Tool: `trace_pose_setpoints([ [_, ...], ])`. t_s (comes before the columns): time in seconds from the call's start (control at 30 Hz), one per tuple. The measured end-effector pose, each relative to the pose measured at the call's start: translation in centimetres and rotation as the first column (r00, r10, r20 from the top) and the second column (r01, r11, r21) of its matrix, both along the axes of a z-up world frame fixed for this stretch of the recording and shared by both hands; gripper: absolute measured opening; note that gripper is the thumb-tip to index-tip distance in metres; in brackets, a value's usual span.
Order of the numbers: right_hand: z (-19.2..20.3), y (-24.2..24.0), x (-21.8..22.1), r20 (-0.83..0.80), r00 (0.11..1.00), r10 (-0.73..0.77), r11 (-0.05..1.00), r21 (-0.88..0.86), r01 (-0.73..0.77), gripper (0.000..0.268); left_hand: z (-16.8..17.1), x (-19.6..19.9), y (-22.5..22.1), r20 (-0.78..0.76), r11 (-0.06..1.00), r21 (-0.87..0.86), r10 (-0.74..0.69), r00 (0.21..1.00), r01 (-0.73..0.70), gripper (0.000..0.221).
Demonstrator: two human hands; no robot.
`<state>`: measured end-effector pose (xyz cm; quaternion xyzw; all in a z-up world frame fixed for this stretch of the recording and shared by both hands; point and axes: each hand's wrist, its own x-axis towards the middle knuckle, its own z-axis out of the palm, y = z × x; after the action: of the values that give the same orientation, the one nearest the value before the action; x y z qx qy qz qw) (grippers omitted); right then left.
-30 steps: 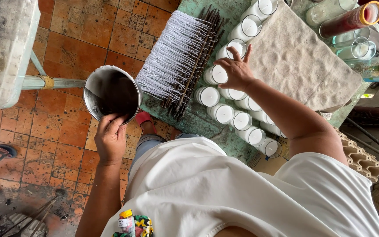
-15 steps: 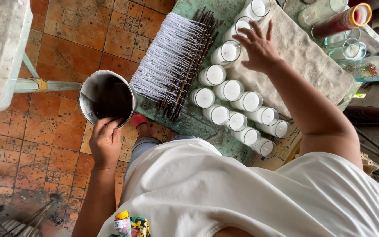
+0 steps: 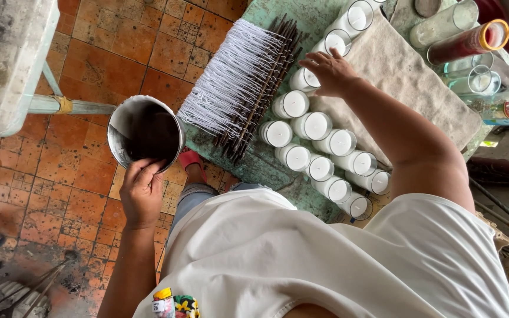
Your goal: Scooping liquid wax from a large melting vat and pouring it into small glass jars arranged on a table.
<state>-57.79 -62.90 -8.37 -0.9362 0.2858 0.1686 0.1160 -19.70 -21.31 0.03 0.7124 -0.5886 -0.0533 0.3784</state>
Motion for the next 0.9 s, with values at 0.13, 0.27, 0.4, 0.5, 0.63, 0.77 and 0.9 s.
trace_pose_setpoints([
  [0.13,-0.7,-0.3,0.0,0.052,0.998,0.022,0.999,-0.028,-0.021,0.092,0.3,-0.4,1.3,-0.02,1.0,0.006,0.029,0.999,-0.029,0.012],
  [0.27,-0.1,-0.8,0.7,0.009,0.998,0.062,0.991,-0.115,-0.061,0.092,0.5,-0.1,2.3,-0.014,0.998,0.011,0.057,0.998,-0.056,0.013],
  [0.4,4.7,-0.8,1.7,0.155,0.986,0.057,0.987,-0.159,-0.032,0.091,0.1,0.9,3.1,0.002,0.999,-0.005,0.043,0.999,-0.043,0.012],
  [0.5,10.0,0.4,2.1,0.241,0.97,0.038,0.969,-0.246,0.024,0.089,-0.7,2.1,3.4,0.009,0.999,-0.015,0.033,0.999,-0.033,0.012],
  [0.63,18.3,5.2,2.5,0.181,0.976,-0.121,0.909,-0.375,0.182,0.091,-1.2,4.2,3.5,-0.033,0.999,-0.027,-0.044,0.998,0.043,0.014],
  [0.77,22.8,13.3,0.5,0.229,0.973,-0.038,0.828,-0.538,0.159,0.09,-0.7,6.1,3.4,-0.044,0.993,-0.04,-0.115,0.992,0.113,0.012],
  [0.9,25.5,22.4,1.7,0.282,0.956,-0.086,0.964,-0.22,0.151,0.083,-0.6,8.2,3.3,-0.056,0.968,-0.085,-0.242,0.969,0.237,0.01],
])
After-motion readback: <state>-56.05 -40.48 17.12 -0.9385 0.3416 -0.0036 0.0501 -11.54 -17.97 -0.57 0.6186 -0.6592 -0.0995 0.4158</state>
